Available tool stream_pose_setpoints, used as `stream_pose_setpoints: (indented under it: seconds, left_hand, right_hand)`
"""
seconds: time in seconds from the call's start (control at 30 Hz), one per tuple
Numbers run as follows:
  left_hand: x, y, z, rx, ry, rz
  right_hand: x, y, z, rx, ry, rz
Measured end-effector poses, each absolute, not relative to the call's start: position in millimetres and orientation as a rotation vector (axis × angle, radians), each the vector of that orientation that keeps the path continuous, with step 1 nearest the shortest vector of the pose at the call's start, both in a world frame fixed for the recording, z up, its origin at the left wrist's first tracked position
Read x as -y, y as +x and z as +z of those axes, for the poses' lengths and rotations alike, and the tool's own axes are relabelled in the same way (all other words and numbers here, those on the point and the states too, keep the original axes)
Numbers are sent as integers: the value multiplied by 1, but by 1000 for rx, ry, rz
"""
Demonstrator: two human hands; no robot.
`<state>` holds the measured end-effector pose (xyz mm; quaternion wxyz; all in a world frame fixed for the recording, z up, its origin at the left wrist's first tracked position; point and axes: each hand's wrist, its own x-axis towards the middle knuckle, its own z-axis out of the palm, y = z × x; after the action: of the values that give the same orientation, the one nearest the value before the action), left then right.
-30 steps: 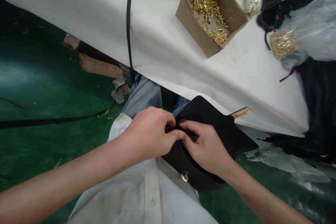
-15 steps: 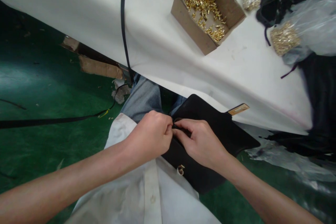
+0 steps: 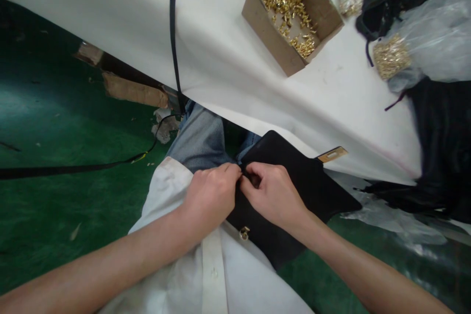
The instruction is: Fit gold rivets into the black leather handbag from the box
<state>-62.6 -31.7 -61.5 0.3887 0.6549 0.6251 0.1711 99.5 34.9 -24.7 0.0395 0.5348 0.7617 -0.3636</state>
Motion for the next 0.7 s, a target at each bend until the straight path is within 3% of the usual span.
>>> stream_pose_setpoints:
  seconds: [0.3,0.7]
  left_hand:
    - [29,-78,-62,-1516,1389,599]
    - [22,-67,-90,-1436,1473,701]
  right_hand:
    - [-35,95,-23,-2411,1449,-890]
    - [-48,113,-16,-2193,1407,-1402]
